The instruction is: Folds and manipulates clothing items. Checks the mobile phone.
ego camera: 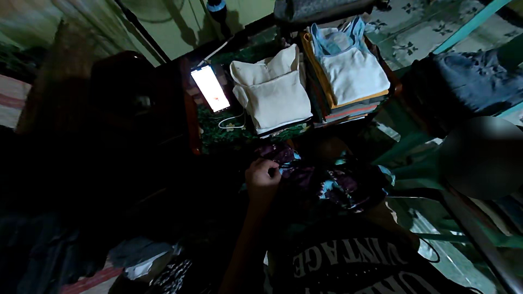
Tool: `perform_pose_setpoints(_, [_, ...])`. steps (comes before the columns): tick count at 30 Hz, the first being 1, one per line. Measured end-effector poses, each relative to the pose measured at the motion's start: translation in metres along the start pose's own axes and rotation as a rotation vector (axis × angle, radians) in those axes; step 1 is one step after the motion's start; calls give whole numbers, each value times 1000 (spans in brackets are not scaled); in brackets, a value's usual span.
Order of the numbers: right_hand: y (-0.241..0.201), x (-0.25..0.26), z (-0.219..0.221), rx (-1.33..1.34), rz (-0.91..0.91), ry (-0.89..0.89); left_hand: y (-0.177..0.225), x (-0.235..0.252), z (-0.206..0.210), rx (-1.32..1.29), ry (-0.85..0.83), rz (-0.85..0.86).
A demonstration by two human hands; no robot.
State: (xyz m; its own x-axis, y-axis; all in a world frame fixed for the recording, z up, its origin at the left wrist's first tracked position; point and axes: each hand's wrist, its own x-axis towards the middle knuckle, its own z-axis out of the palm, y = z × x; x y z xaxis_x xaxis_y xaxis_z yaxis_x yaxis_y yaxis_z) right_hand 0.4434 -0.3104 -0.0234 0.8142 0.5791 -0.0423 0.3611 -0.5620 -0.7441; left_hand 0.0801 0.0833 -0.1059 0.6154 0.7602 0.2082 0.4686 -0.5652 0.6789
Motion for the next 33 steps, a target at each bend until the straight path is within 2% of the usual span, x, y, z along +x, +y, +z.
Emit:
perform_pose_setpoints(2, [-27, 4, 22, -54, -7, -104, 2, 0, 3, 30, 14, 19])
perform_pose_setpoints(4, [-57, 5, 63, -81, -84, -192, 1, -1, 4, 27, 29, 27])
perform_pose_setpoints(9, [-98, 12, 187, 5, -577, -445, -2, -4, 7, 17, 86, 49])
perform_pose_setpoints(11, [-117, 11, 232, -20, -709, -523, -3, -5, 8, 18, 116, 68])
perform_pose_setpoints(13, [-132, 9, 269, -56, -758, -559, -3, -6, 10, 19, 142, 78])
perform_pose_setpoints(16, [-139, 14, 309, -91, -765, -478, -4, -4, 12, 1, 180, 100])
perform_pose_setpoints(22, [-146, 23, 327, -36, -710, -332, -7, -2, 12, 6, 160, 105])
perform_pose_setpoints(33, [-151, 31, 347, -43, -802, -302, -4, -2, 11, 66, 149, 77])
